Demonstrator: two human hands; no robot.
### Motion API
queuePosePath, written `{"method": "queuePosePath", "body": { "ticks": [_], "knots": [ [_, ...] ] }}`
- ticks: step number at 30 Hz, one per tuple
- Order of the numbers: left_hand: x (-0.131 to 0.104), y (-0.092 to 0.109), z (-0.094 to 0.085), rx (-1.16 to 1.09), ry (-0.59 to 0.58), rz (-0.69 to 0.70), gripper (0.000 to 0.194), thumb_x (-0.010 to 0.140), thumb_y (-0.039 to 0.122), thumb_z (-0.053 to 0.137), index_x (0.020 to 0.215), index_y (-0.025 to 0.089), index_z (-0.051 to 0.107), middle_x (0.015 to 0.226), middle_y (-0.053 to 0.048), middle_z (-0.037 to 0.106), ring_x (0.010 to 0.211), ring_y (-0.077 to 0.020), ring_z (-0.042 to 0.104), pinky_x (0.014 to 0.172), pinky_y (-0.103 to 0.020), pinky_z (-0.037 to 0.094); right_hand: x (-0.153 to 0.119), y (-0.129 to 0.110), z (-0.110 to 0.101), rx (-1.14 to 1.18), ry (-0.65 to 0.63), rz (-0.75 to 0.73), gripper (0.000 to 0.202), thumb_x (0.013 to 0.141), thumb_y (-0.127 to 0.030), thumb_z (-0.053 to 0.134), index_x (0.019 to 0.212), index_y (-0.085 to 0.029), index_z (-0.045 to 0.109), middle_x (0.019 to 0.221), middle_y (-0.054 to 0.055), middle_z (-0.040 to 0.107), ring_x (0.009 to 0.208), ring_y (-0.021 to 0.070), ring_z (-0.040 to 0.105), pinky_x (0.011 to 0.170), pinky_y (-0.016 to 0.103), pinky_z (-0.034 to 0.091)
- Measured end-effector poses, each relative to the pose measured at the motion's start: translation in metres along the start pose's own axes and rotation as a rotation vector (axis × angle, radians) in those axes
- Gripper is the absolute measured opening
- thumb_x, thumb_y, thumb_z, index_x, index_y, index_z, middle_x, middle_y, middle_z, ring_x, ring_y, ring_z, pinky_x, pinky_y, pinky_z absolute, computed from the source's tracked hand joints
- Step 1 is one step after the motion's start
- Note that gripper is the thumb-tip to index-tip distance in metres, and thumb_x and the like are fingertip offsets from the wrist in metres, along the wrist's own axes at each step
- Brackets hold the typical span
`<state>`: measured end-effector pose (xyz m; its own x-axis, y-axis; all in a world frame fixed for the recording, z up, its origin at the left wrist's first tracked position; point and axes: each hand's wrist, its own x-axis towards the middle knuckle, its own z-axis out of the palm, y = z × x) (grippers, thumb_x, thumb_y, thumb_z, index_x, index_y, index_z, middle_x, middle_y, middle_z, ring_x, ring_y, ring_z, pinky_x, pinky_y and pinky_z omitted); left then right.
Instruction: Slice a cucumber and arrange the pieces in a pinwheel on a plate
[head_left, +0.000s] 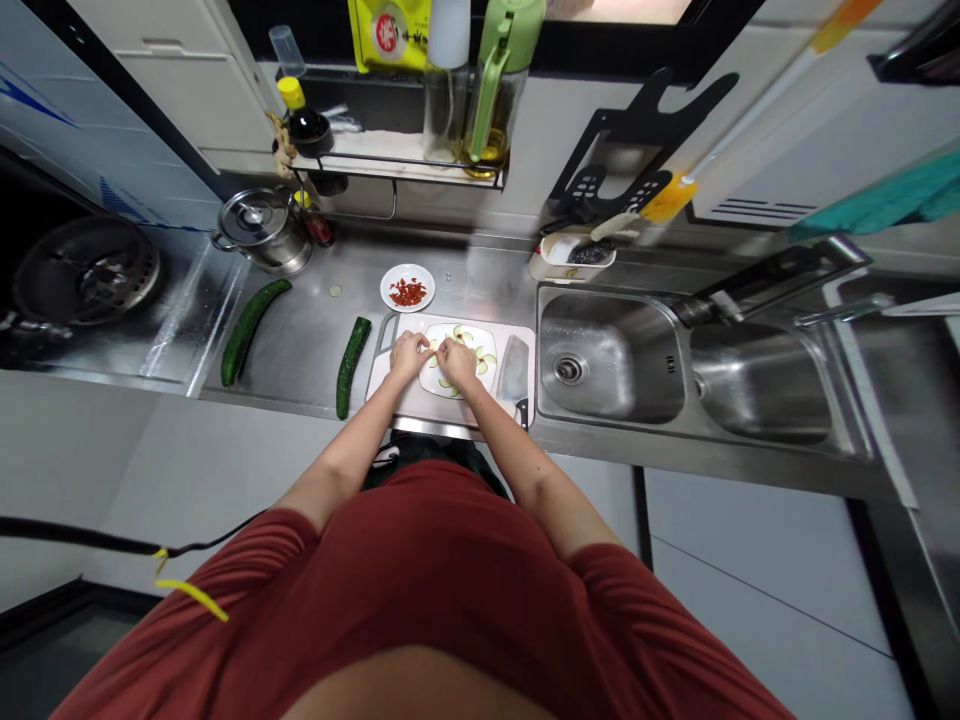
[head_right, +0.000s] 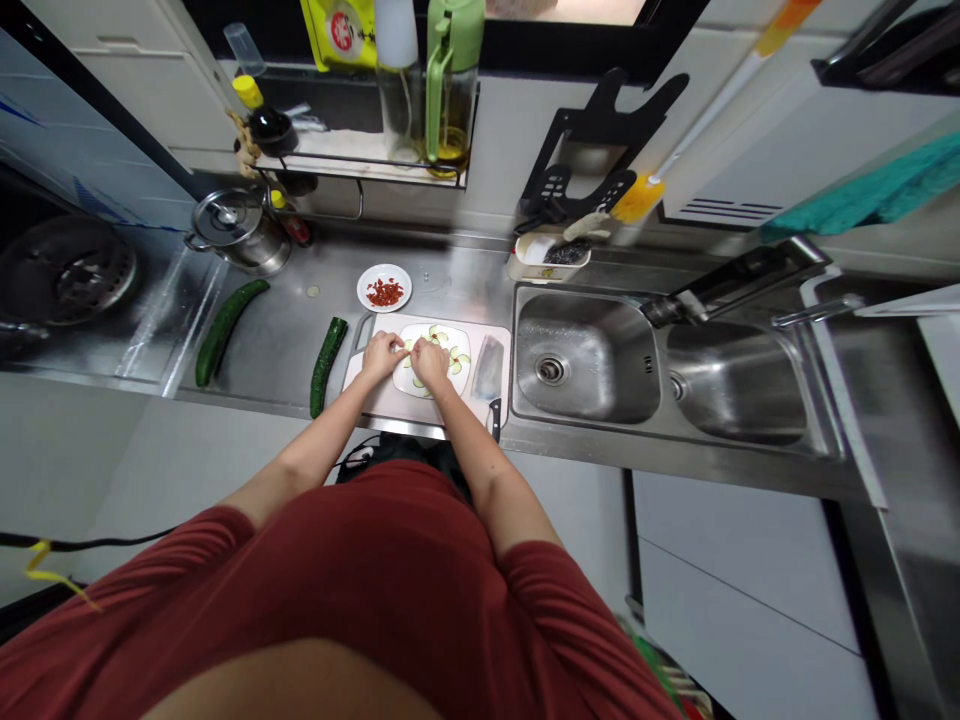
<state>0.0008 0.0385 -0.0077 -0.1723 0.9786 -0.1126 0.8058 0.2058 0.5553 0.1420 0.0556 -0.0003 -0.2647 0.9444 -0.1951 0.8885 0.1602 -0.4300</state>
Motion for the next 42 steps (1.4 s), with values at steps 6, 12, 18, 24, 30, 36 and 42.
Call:
{"method": "queuePosePath", "body": {
  "ticks": [6, 12, 18, 24, 30, 36, 42],
  "knots": [
    [0.0010, -0.0001, -0.0021, -0.047, 0.019, -0.025, 0.014, 0.076, 0.026, 0.066, 0.090, 0.024, 0.067, 0.093, -0.004, 0.056, 0.089, -0.0189, 0.056, 0.080, -0.030, 0.044, -0.0017, 0.0080, -0.0009, 0.031, 0.021, -0.007, 0.019, 0.091, -0.028, 0.047, 0.100, -0.021, 0.063, 0.095, 0.006, 0.069, 0.092, 0.0219, 0.060, 0.082, 0.030, 0.037],
    [0.0003, 0.0011, -0.0050, -0.044, 0.026, -0.032, 0.014, 0.076, 0.027, 0.067, 0.089, 0.024, 0.067, 0.093, -0.004, 0.056, 0.090, -0.0191, 0.056, 0.080, -0.030, 0.044, -0.0011, 0.0063, -0.0027, 0.032, 0.012, -0.021, 0.020, 0.092, -0.032, 0.048, 0.099, -0.021, 0.063, 0.094, 0.006, 0.068, 0.091, 0.0214, 0.060, 0.081, 0.030, 0.037],
    [0.0001, 0.0026, -0.0029, -0.014, 0.009, -0.026, 0.016, 0.075, 0.030, 0.068, 0.090, 0.024, 0.067, 0.094, -0.005, 0.056, 0.091, -0.0202, 0.056, 0.079, -0.030, 0.043, 0.0023, 0.0025, -0.0008, 0.007, -0.004, -0.003, 0.018, 0.092, -0.032, 0.050, 0.098, -0.021, 0.063, 0.095, 0.006, 0.069, 0.092, 0.0216, 0.060, 0.081, 0.030, 0.036],
    [0.0009, 0.0033, -0.0016, -0.003, -0.004, -0.023, 0.016, 0.076, 0.031, 0.069, 0.090, 0.024, 0.067, 0.094, -0.005, 0.055, 0.092, -0.0208, 0.055, 0.080, -0.031, 0.043, 0.0033, 0.0022, 0.0010, 0.002, -0.010, -0.010, 0.016, 0.091, -0.030, 0.051, 0.097, -0.021, 0.063, 0.095, 0.006, 0.069, 0.092, 0.0218, 0.060, 0.081, 0.031, 0.036],
    [0.0017, 0.0018, -0.0001, 0.005, -0.003, -0.019, 0.016, 0.076, 0.031, 0.069, 0.090, 0.024, 0.067, 0.094, -0.005, 0.055, 0.091, -0.0207, 0.055, 0.080, -0.031, 0.043, 0.0036, 0.0011, 0.0011, -0.008, -0.011, -0.006, 0.017, 0.092, -0.031, 0.050, 0.097, -0.021, 0.063, 0.092, 0.007, 0.069, 0.091, 0.0214, 0.060, 0.081, 0.030, 0.035],
    [0.0015, -0.0006, 0.0018, 0.007, -0.002, -0.023, 0.017, 0.076, 0.031, 0.068, 0.091, 0.023, 0.067, 0.094, -0.004, 0.055, 0.091, -0.0195, 0.054, 0.080, -0.029, 0.042, 0.0024, -0.0005, -0.0006, -0.014, -0.024, 0.000, 0.017, 0.092, -0.030, 0.050, 0.097, -0.021, 0.063, 0.093, 0.006, 0.069, 0.091, 0.0208, 0.060, 0.081, 0.030, 0.035],
    [0.0010, -0.0013, 0.0026, -0.013, 0.005, -0.029, 0.017, 0.076, 0.030, 0.069, 0.090, 0.022, 0.067, 0.094, -0.005, 0.055, 0.092, -0.0194, 0.054, 0.080, -0.028, 0.042, 0.0012, 0.0006, 0.0012, 0.005, -0.012, -0.004, 0.017, 0.092, -0.031, 0.049, 0.096, -0.021, 0.062, 0.092, 0.005, 0.069, 0.090, 0.0208, 0.060, 0.080, 0.030, 0.035]
  ]
}}
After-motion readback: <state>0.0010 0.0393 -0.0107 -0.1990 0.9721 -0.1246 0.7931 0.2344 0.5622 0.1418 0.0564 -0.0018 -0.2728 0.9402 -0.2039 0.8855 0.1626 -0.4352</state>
